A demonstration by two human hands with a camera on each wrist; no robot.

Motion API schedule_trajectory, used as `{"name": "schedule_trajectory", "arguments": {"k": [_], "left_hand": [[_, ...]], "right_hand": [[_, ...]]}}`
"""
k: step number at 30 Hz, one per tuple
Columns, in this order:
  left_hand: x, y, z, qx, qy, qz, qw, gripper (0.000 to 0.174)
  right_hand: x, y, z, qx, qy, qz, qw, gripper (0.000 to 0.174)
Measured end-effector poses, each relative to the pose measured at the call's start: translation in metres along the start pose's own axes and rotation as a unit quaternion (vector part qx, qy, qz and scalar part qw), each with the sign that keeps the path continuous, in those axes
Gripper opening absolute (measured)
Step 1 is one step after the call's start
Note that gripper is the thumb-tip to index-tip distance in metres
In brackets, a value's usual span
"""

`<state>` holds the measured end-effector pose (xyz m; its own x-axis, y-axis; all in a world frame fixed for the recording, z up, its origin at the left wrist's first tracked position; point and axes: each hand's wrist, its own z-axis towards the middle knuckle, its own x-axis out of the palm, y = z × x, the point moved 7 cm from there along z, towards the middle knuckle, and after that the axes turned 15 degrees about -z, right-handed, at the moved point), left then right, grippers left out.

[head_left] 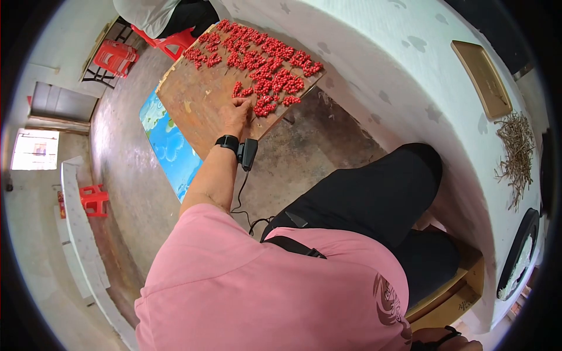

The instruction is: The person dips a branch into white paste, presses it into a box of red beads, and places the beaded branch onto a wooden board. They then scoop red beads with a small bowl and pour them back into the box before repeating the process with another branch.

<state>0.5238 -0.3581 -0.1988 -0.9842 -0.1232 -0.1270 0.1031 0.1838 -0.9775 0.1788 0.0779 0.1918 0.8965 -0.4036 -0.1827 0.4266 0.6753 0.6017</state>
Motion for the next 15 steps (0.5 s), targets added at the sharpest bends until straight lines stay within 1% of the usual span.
{"name": "schedule_trajectory", "arguments": {"k": [2, 5, 6, 7, 8, 9, 10, 11, 12, 14, 15], "left_hand": [[-0.003, 0.006, 0.007, 0.0, -0.012, 0.036, 0.999, 0.014], [-0.004, 0.011, 0.009, 0.012, 0.002, 0.008, 1.0, 0.016], [-0.005, 0.005, 0.002, 0.021, 0.004, -0.016, 1.0, 0.016], [-0.001, -0.001, -0.007, 0.029, 0.017, -0.048, 0.998, 0.017], [-0.001, 0.025, 0.002, -0.018, 0.066, -0.219, 0.973, 0.011], [0.0, 0.014, -0.007, -0.055, 0.041, -0.176, 0.982, 0.014], [-0.009, 0.018, -0.001, -0.009, 0.016, -0.12, 0.993, 0.017], [-0.004, 0.021, -0.009, -0.006, 0.075, -0.318, 0.945, 0.013], [-0.008, -0.023, -0.026, 0.054, 0.004, -0.054, 0.997, 0.012], [0.027, -0.054, -0.053, 0.023, 0.059, -0.13, 0.989, 0.012], [0.049, -0.073, -0.065, 0.037, 0.098, -0.125, 0.987, 0.013]], "right_hand": [[-0.004, 0.001, 0.002, -0.002, -0.002, 0.005, 1.0, 0.015], [-0.01, 0.007, 0.006, -0.008, 0.0, 0.013, 1.0, 0.015], [-0.014, 0.011, 0.009, -0.01, -0.002, 0.019, 1.0, 0.015], [-0.014, 0.018, 0.011, -0.016, -0.001, 0.019, 1.0, 0.015], [-0.018, 0.028, 0.014, -0.022, -0.001, 0.018, 1.0, 0.015], [-0.023, 0.037, 0.013, -0.026, 0.007, -0.015, 1.0, 0.015], [-0.028, 0.046, 0.012, -0.031, 0.014, -0.048, 0.998, 0.015], [-0.031, 0.057, 0.012, -0.007, 0.019, -0.101, 0.995, 0.016], [-0.034, 0.064, 0.011, 0.013, 0.007, -0.143, 0.99, 0.017], [-0.043, 0.072, 0.008, 0.046, -0.024, -0.212, 0.976, 0.019], [-0.048, 0.076, 0.006, 0.003, -0.023, -0.219, 0.975, 0.026]]}}
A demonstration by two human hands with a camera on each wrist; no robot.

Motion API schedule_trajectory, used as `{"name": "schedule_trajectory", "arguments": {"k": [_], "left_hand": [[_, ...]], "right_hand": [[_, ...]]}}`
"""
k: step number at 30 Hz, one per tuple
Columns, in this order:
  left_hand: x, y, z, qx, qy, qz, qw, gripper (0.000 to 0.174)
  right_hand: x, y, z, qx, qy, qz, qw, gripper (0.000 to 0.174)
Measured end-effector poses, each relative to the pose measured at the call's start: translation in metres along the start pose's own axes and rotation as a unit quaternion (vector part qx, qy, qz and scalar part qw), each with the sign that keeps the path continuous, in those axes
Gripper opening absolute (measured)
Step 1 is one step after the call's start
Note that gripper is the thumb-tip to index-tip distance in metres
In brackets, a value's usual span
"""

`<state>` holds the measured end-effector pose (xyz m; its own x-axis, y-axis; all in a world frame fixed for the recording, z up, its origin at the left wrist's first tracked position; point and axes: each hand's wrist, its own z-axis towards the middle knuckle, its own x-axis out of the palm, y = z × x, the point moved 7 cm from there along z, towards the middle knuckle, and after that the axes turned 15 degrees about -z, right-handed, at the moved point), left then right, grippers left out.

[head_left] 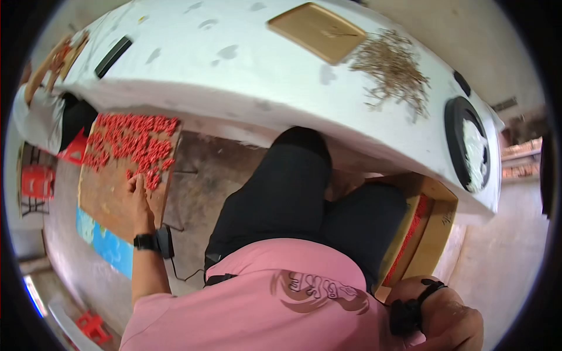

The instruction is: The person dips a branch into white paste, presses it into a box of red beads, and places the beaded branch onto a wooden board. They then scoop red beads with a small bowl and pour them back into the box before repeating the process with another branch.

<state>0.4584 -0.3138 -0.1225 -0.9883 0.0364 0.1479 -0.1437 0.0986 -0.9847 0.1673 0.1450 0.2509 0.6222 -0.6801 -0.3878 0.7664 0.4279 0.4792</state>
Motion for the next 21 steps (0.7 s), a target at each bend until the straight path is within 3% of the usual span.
{"name": "schedule_trajectory", "arguments": {"k": [1, 3, 5, 7, 9, 11, 14, 18, 21], "left_hand": [[0.03, -0.013, -0.013, 0.012, 0.037, 0.005, 0.999, 0.015], [0.094, -0.035, -0.043, 0.029, 0.118, 0.003, 0.993, 0.017], [0.173, -0.056, -0.071, 0.044, 0.206, -0.014, 0.977, 0.016], [0.259, -0.089, -0.119, 0.127, 0.31, 0.055, 0.941, 0.013], [0.328, -0.099, -0.157, 0.145, 0.386, 0.078, 0.908, 0.01], [0.387, -0.11, -0.192, 0.23, 0.443, 0.088, 0.862, 0.01], [0.456, -0.114, -0.23, 0.305, 0.481, 0.121, 0.813, 0.017], [0.504, -0.093, -0.25, 0.442, 0.428, 0.162, 0.772, 0.019], [0.52, -0.066, -0.248, 0.416, 0.414, 0.249, 0.77, 0.019]], "right_hand": [[-0.007, 0.002, -0.003, -0.042, -0.01, -0.006, 0.999, 0.034], [-0.025, 0.015, -0.015, -0.235, 0.003, 0.021, 0.972, 0.061], [-0.039, 0.01, -0.009, -0.249, -0.013, 0.051, 0.967, 0.043], [-0.05, 0.005, -0.004, -0.26, -0.032, 0.086, 0.961, 0.025], [-0.061, 0.003, -0.005, -0.27, -0.054, 0.123, 0.953, 0.007], [-0.072, 0.001, -0.008, -0.248, -0.085, 0.146, 0.954, 0.004], [-0.084, 0.001, -0.016, -0.219, -0.102, 0.13, 0.962, 0.008], [-0.1, 0.005, -0.028, -0.187, -0.091, 0.086, 0.974, 0.011], [-0.106, 0.01, -0.043, -0.161, -0.104, 0.039, 0.981, 0.011]]}}
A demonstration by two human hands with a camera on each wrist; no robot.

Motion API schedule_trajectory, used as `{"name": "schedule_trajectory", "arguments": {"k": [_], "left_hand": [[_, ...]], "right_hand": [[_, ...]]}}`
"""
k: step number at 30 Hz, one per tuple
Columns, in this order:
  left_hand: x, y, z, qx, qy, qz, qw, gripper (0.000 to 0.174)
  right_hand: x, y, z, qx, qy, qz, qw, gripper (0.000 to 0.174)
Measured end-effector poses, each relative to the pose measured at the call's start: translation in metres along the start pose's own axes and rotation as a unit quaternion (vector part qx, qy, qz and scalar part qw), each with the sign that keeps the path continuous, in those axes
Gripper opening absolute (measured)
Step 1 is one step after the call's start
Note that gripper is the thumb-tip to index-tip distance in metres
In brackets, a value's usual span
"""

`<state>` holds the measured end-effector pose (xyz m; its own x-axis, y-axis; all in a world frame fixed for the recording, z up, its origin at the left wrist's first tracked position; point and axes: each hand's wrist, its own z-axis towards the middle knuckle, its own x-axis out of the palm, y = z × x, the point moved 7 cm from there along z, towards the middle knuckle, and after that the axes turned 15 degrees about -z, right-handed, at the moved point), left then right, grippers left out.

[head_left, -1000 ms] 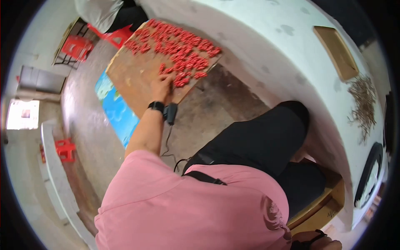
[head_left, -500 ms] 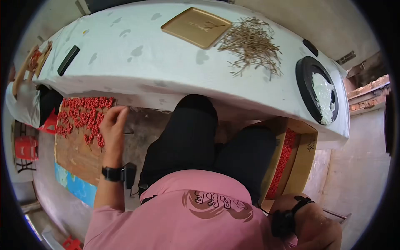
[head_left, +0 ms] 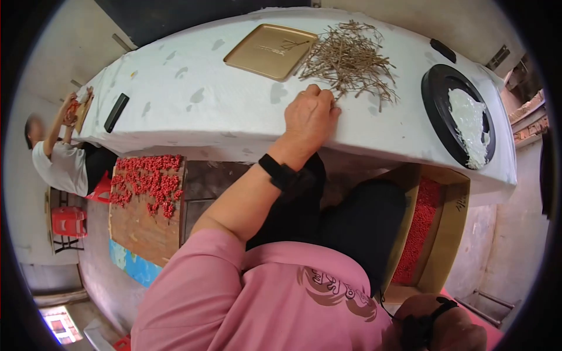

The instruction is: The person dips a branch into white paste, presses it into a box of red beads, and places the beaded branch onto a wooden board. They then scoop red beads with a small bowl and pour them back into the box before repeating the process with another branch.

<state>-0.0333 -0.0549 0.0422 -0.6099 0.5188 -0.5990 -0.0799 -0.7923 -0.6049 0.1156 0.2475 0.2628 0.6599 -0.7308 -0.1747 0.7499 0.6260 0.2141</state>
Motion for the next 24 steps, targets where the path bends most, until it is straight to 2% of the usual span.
{"name": "schedule_trajectory", "arguments": {"k": [3, 5, 7, 8, 11, 13, 15, 18, 19, 20, 21, 22, 23, 24], "left_hand": [[0.0, 0.004, -0.002, -0.003, -0.012, -0.013, 1.0, 0.011], [-0.003, 0.005, -0.005, 0.015, -0.028, -0.03, 0.999, 0.007], [-0.011, 0.005, -0.007, 0.02, -0.033, -0.065, 0.997, 0.008], [-0.016, 0.006, -0.009, 0.021, -0.032, -0.084, 0.996, 0.009], [-0.021, 0.014, -0.014, -0.048, -0.004, -0.137, 0.989, 0.011], [-0.026, 0.014, -0.017, -0.046, -0.011, -0.169, 0.985, 0.012], [-0.03, 0.016, -0.02, -0.064, -0.016, -0.194, 0.979, 0.012], [-0.036, 0.015, -0.029, -0.087, 0.017, -0.229, 0.969, 0.01], [-0.036, 0.005, -0.034, -0.076, 0.029, -0.269, 0.96, 0.008], [-0.034, -0.008, -0.039, -0.064, 0.06, -0.322, 0.943, 0.009], [-0.028, -0.02, -0.046, -0.085, 0.101, -0.368, 0.921, 0.008], [-0.024, -0.036, -0.052, -0.066, 0.136, -0.372, 0.916, 0.008], [-0.02, -0.054, -0.059, -0.063, 0.183, -0.378, 0.905, 0.008], [-0.016, -0.067, -0.065, -0.042, 0.208, -0.378, 0.901, 0.007]], "right_hand": [[-0.006, 0.011, -0.013, 0.023, -0.007, -0.045, 0.999, 0.012], [-0.015, 0.015, -0.017, 0.087, 0.016, 0.037, 0.995, 0.013], [-0.01, 0.01, -0.013, 0.086, 0.025, 0.075, 0.993, 0.015], [-0.007, 0.007, -0.014, 0.055, 0.019, 0.076, 0.995, 0.016], [0.003, 0.006, -0.009, -0.033, 0.032, 0.034, 0.998, 0.019], [0.012, 0.006, -0.007, -0.022, 0.053, 0.007, 0.998, 0.025], [0.023, -0.001, -0.001, 0.054, 0.084, -0.006, 0.995, 0.037], [0.008, -0.01, -0.01, 0.241, 0.264, 0.067, 0.932, 0.076], [0.0, -0.019, -0.017, 0.289, 0.177, -0.089, 0.937, 0.053], [-0.001, -0.033, -0.043, 0.326, 0.084, -0.247, 0.909, 0.03], [-0.008, -0.053, -0.049, 0.294, 0.096, -0.394, 0.866, 0.028], [-0.015, -0.072, -0.055, 0.266, 0.101, -0.533, 0.797, 0.027], [-0.023, -0.092, -0.075, 0.388, 0.06, -0.524, 0.756, 0.035], [-0.022, -0.108, -0.092, 0.404, 0.091, -0.537, 0.735, 0.041]]}}
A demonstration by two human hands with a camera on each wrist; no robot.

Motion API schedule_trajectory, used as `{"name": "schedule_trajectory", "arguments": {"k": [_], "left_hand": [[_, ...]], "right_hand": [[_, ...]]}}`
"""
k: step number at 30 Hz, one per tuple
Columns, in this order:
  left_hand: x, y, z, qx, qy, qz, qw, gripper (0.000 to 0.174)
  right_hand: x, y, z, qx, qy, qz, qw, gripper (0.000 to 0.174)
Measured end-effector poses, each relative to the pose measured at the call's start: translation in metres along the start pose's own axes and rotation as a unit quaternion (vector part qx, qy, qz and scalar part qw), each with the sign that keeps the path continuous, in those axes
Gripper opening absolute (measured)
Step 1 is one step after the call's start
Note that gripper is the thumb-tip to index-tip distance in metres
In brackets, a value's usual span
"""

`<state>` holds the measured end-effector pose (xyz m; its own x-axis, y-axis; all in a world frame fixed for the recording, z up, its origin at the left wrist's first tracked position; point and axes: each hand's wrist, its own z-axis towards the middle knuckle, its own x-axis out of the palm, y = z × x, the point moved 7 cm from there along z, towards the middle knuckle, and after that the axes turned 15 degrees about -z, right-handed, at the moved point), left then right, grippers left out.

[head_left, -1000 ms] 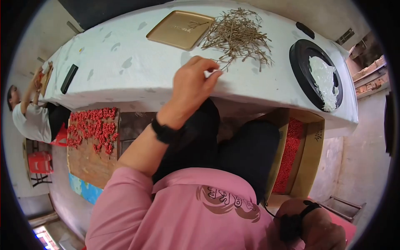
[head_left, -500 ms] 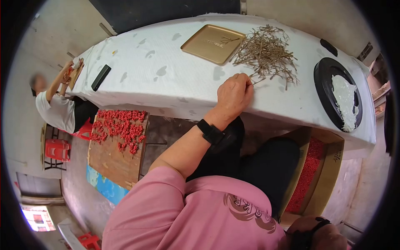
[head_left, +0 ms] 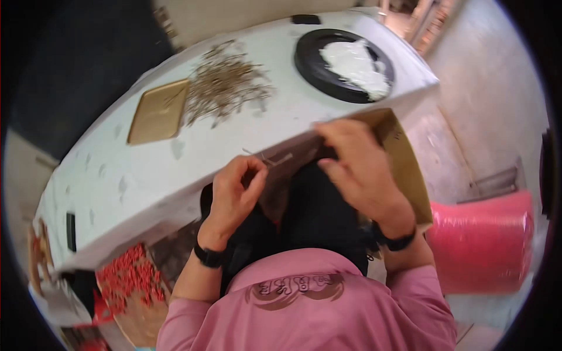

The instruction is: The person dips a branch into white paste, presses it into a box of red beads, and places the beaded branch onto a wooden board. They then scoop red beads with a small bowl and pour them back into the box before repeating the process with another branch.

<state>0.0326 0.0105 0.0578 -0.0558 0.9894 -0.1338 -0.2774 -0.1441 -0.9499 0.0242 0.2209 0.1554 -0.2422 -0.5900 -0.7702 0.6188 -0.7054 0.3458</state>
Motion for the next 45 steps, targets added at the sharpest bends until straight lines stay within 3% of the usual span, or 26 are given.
{"name": "schedule_trajectory", "arguments": {"k": [2, 4, 7, 9, 10, 11, 12, 13, 14, 18, 20, 24, 26, 31, 35, 38, 45], "left_hand": [[0.02, -0.017, 0.002, 0.085, 0.077, 0.052, 0.992, 0.007], [0.031, -0.022, 0.008, 0.109, 0.085, 0.044, 0.989, 0.009], [0.049, -0.02, 0.015, 0.143, 0.09, 0.037, 0.985, 0.013], [0.061, -0.019, 0.02, 0.176, 0.092, 0.027, 0.98, 0.022], [0.066, -0.013, 0.02, 0.124, 0.062, -0.057, 0.989, 0.026], [0.075, -0.009, 0.022, 0.075, 0.029, -0.141, 0.987, 0.031], [0.08, -0.002, 0.025, 0.027, -0.004, -0.224, 0.974, 0.036], [0.09, 0.005, 0.025, 0.023, 0.029, -0.192, 0.981, 0.047], [0.1, 0.01, 0.026, 0.008, 0.04, -0.18, 0.983, 0.042], [0.129, 0.011, 0.03, 0.115, 0.139, -0.02, 0.983, 0.026], [0.139, 0.022, 0.026, 0.203, 0.207, 0.034, 0.956, 0.023], [0.122, 0.062, 0.004, 0.152, 0.275, 0.097, 0.944, 0.015], [0.094, 0.079, -0.005, 0.111, 0.251, 0.122, 0.954, 0.012], [0.02, 0.125, -0.024, -0.037, 0.18, 0.195, 0.964, 0.011], [-0.018, 0.171, -0.037, -0.126, 0.062, 0.059, 0.988, 0.014], [-0.022, 0.176, -0.035, -0.194, 0.031, -0.007, 0.98, 0.013], [-0.026, 0.185, -0.04, -0.199, 0.018, -0.058, 0.978, 0.011]], "right_hand": [[0.033, -0.013, -0.012, -0.018, 0.065, 0.011, 0.998, 0.034], [0.046, -0.02, -0.023, -0.023, 0.064, 0.046, 0.997, 0.025], [0.045, -0.036, -0.036, 0.019, 0.024, 0.033, 0.999, 0.016], [0.041, -0.055, -0.048, 0.095, -0.005, 0.081, 0.992, 0.015], [0.039, -0.064, -0.053, 0.13, -0.02, 0.105, 0.986, 0.014], [0.043, -0.08, -0.062, 0.242, -0.028, 0.204, 0.948, 0.013], [0.04, -0.09, -0.065, 0.255, -0.053, 0.225, 0.939, 0.013], [0.036, -0.102, -0.07, 0.267, -0.078, 0.245, 0.929, 0.012], [0.032, -0.114, -0.072, 0.275, -0.101, 0.264, 0.919, 0.012], [-0.016, -0.145, -0.053, 0.256, -0.18, 0.126, 0.941, 0.012], [-0.039, -0.153, -0.03, 0.187, -0.203, -0.038, 0.96, 0.013], [-0.054, -0.174, 0.018, 0.111, -0.176, -0.241, 0.948, 0.011], [-0.051, -0.186, 0.039, 0.077, -0.152, -0.306, 0.937, 0.011], [-0.026, -0.214, 0.08, 0.056, -0.113, -0.326, 0.937, 0.011], [-0.005, -0.229, 0.097, 0.063, -0.024, -0.379, 0.923, 0.013], [0.004, -0.238, 0.101, 0.083, 0.059, -0.438, 0.893, 0.013], [-0.001, -0.234, 0.095, 0.039, 0.135, -0.486, 0.863, 0.015]]}}
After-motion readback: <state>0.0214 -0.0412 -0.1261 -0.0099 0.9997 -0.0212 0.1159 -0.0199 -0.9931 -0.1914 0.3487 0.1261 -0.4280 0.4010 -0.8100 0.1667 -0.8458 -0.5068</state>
